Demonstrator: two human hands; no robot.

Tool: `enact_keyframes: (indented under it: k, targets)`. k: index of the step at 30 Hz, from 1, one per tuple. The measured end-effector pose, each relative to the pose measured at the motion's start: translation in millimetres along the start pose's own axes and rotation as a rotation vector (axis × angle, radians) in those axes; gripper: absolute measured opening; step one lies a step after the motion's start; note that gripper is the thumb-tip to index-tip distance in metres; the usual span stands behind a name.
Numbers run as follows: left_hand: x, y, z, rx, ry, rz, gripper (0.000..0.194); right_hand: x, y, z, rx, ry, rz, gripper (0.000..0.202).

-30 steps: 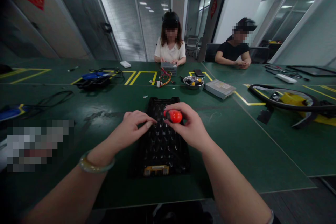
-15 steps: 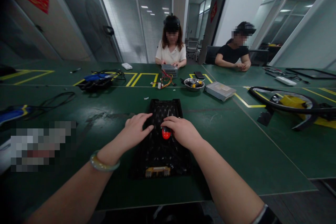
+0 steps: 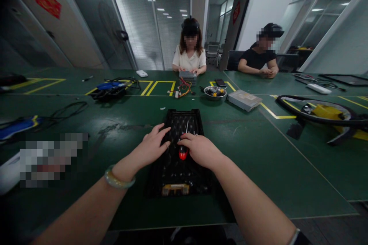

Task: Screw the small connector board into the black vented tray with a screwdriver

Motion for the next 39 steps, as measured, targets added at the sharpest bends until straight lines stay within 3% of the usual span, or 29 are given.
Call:
enact_keyframes:
  k: [4,9,13,17,21,39]
  targets:
    - [0,2.0,-1,-0.017,-0.016,0.007,0.061,-4,-8,1,0.037,0.047,-0.017,0.059]
    - [-3,3.8,2,-0.014,-0.092,0.000,0.069,14,-18,0,0.266,0.461,-0.119,0.056]
    - [-9,5.1,4,-0.080,-0.161,-0.068,0.066,35,-14,-7,0.177,0.675,-0.162,0.062]
    - [-11,4.7,4,-0.156,-0.176,-0.128,0.055,39,-5,-10,-0.007,0.700,-0.152,0.041]
    - [-8,2.9,4,-0.169,-0.171,-0.122,0.047,37,-2,-8,-0.084,0.699,-0.170,0.034]
    - [1,-7.9,5,-0.175,-0.199,-0.030,0.038,21,-10,-14,-0.102,0.806,-0.224,0.034]
Point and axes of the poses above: each hand's wrist, its own z-axis towards the middle knuckle, its own y-axis out of the palm, x = y × z, the point moved 2 cm from there along z, towards the middle knuckle, and after that the axes turned 11 degrees about x, right-handed, at the moved point
